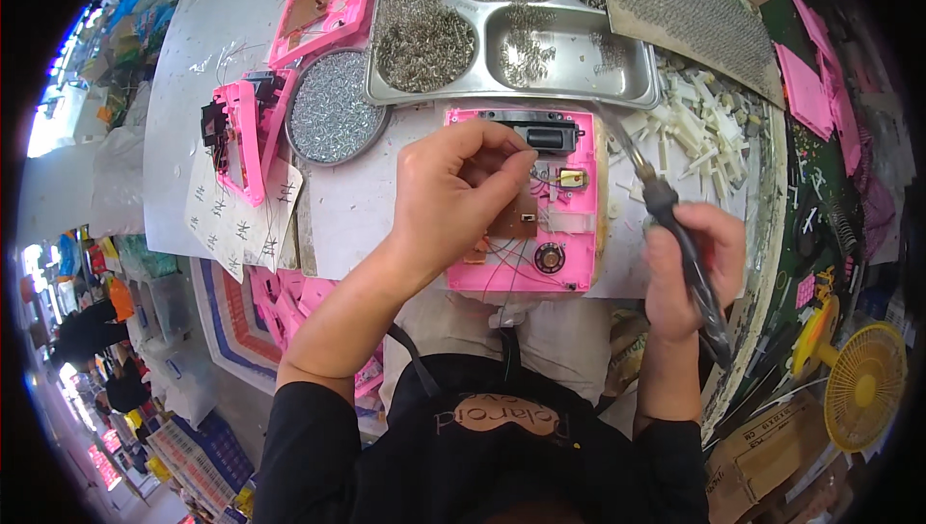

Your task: The recorder is assembling and soldering components into a pink toy camera housing at a workshop bench.

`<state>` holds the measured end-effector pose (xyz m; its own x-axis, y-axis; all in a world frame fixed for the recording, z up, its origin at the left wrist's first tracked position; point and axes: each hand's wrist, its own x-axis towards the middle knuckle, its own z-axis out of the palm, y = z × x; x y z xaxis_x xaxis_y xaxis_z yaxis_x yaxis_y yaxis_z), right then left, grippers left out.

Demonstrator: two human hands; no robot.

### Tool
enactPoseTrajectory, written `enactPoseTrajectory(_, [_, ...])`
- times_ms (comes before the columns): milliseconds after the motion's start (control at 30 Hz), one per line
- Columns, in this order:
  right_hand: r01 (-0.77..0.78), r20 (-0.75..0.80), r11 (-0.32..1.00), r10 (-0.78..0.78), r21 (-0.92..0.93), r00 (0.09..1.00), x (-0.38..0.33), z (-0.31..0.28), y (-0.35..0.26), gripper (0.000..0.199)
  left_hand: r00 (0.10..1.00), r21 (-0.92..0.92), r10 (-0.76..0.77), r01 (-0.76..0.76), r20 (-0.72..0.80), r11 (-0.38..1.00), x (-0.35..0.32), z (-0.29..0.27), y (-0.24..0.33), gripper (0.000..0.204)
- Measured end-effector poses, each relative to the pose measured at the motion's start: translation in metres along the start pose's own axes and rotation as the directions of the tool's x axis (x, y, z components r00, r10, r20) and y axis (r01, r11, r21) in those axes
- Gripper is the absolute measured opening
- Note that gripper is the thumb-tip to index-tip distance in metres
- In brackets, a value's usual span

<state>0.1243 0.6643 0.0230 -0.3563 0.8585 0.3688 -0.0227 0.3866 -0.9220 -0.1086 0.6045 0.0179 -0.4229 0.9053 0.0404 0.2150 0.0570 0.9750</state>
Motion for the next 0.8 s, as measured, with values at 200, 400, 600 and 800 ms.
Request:
enactPoseTrajectory(200, [-0.096, 0.183, 0.987, 0.071, 0.13, 0.981, 0.047, 0.057, 0.003, 0.052, 0.989, -0.177, -0.115, 0.13, 0.091, 0.976, 0.001, 0.0, -0.001, 0.009])
enactPoseTrajectory(400, [-0.166, 0.21, 0.977, 0.136, 0.132, 0.968, 0.061, 0.079, 0.004, 0.051, 0.991, -0.058, 0.102, -0.098, 0.084, 0.994, 0.005, -0.005, -0.015, 0.012])
enactPoseTrajectory(600, [-0.122, 0.147, 0.99, 0.11, 0.075, 0.983, 0.054, 0.079, 0.01, 0.05, 0.984, -0.188, -0.115, 0.14, 0.137, 0.972, 0.003, -0.01, -0.007, 0.013])
enactPoseTrajectory(800, [0.01, 0.082, 0.997, -0.004, -0.074, 0.997, 0.044, 0.074, 0.009, 0.05, 0.982, -0.109, -0.105, 0.122, 0.155, 0.987, 0.008, -0.013, -0.005, 0.012])
